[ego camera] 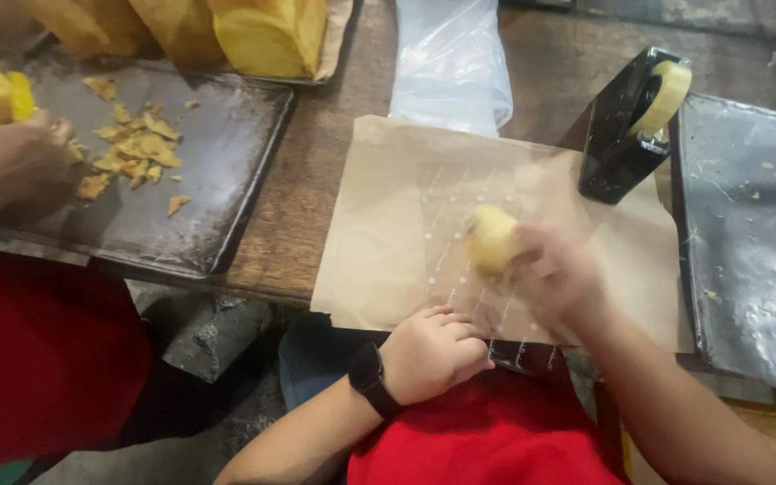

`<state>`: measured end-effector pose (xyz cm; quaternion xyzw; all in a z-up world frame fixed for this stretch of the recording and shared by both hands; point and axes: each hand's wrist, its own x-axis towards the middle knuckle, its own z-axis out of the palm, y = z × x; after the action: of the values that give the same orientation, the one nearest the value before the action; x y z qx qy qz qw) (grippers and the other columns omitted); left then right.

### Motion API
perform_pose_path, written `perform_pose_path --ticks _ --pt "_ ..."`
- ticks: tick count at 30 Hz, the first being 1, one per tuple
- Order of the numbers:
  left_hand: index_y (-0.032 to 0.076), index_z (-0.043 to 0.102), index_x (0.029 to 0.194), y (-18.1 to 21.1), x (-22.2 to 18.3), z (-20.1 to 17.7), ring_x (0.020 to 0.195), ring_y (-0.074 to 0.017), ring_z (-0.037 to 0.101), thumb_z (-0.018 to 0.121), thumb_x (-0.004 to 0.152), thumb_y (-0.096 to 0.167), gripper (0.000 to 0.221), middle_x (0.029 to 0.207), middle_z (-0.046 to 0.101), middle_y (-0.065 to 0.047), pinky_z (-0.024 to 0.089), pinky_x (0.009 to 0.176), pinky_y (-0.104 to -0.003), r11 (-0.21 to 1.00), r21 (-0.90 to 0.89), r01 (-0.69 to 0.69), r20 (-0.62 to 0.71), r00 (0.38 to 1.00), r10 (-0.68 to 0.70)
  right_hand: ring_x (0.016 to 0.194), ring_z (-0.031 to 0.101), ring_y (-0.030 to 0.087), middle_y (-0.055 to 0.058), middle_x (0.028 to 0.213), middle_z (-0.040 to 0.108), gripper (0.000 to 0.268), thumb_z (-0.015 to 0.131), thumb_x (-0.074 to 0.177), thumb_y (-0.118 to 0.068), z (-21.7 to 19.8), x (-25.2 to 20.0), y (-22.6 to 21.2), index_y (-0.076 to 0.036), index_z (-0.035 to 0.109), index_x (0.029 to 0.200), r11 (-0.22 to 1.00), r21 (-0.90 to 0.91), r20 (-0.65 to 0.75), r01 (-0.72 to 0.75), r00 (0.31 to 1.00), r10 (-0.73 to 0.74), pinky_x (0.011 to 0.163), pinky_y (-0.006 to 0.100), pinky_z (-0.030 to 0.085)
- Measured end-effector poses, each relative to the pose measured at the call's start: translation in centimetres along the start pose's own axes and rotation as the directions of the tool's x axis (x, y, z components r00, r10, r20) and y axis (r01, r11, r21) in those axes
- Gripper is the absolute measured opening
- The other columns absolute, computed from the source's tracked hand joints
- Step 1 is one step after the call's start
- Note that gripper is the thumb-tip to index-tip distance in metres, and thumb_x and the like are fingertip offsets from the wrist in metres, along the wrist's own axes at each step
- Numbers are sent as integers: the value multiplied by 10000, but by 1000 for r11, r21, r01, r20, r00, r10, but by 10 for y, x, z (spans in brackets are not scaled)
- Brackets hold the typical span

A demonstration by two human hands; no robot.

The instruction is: The person places small round bread rolls one at a time into individual plastic sleeves, seals each sleeve with tape from a dispenser, and then places the wrapped rolls into a yellow crate.

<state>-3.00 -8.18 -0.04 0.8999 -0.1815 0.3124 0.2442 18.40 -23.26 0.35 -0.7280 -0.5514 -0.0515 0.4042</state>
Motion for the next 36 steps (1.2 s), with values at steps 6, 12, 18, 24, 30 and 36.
perform_pose_path --ticks 6,12,18,24,30,36 --pt "124 676 832 3 1 -16 784 -307 676 758 935 289 211 805 688 -88 543 725 -428 978 -55 200 100 976 -194 1245 623 298 144 1304 654 416 706 806 -59 1 -4 -14 -84 704 1221 988 -6 132 155 979 -153 1031 440 537" --pt "114 729 821 -42 57 -23 627 -305 689 692 941 364 280 679 693 -118 547 608 -417 795 -136 591 -48 797 -602 1280 618 264 153 1376 666 411 626 870 -104 -33 14 4 -33 695 1268 958 275 211 -76 977 17 1059 366 470" --pt "71 754 837 -84 96 -16 689 -315 724 731 856 370 300 726 722 -141 571 656 -431 683 -115 721 -4 688 -726 801 669 131 66 940 767 230 736 930 -259 11 47 23 -35 764 974 797 173 152 -579 815 559 720 275 537" --pt "-22 651 1260 -55 56 -6 1209 -433 597 694 883 327 516 1281 664 -236 443 1058 -508 858 272 436 -418 856 -303 666 618 114 49 766 705 173 788 886 -191 30 35 16 -28 732 905 715 189 165 -674 739 653 590 300 515" --pt "65 620 1357 -34 21 6 1374 -368 549 651 1004 370 468 1392 619 -156 337 1249 -549 885 451 115 -2 992 -128 731 666 139 64 819 730 232 797 849 -178 30 47 34 -21 719 999 855 145 178 -498 863 472 646 310 550" --pt "86 607 1404 -34 15 9 1349 -367 558 661 972 373 521 1386 630 -147 347 1210 -549 909 405 100 -11 995 -104 960 674 391 180 1039 730 392 791 835 -256 48 103 74 -86 734 1184 931 -350 127 102 990 -60 831 469 537"
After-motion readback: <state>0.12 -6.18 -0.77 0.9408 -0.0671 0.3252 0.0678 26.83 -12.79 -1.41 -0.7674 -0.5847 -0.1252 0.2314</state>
